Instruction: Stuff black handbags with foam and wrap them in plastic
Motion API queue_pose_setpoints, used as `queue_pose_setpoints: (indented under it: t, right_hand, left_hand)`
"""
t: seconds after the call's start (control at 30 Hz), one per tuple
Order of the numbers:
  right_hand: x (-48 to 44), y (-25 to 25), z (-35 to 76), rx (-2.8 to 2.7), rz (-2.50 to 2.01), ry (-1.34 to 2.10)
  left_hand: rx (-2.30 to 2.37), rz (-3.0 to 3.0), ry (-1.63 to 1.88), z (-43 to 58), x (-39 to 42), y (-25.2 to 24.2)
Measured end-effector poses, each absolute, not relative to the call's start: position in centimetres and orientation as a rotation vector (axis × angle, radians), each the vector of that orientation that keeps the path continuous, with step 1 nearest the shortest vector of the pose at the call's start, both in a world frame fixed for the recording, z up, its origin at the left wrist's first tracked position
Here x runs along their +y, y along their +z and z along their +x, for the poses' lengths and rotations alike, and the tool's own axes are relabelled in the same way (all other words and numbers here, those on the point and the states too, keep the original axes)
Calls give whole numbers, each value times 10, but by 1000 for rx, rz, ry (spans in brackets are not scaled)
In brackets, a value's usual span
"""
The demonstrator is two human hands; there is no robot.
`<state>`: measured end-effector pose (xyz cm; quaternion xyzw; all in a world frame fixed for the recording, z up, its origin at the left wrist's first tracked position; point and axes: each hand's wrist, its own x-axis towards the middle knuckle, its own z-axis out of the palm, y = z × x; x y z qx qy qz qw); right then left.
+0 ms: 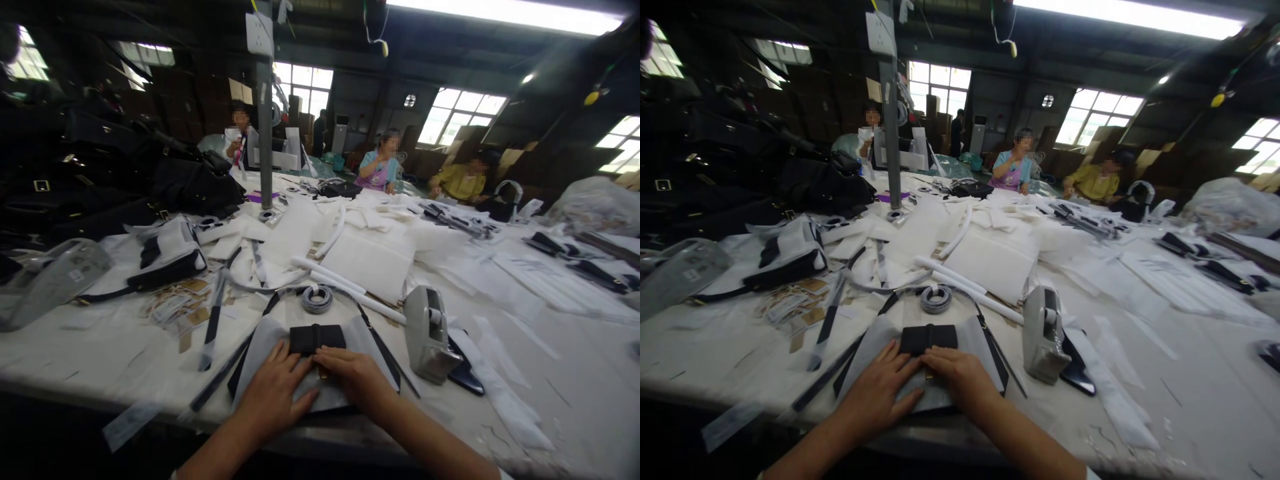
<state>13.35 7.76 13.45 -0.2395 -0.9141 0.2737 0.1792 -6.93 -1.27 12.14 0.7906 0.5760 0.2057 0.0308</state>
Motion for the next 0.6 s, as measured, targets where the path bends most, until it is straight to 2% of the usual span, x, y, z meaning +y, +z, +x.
queue_pose_setpoints:
  t: [0.2,0.37,0.6]
  right_hand:
    - [87,122,138,-2351,-677,1111]
    - [87,117,136,-2311,-675,1114]
    - [87,121,134,-2358,-597,1042]
  left_hand:
    - [1759,2547,872,-74,-17,109]
    - [1600,2634,1123,-75,-27,97]
    - [1545,2550,1102,-71,-27,103]
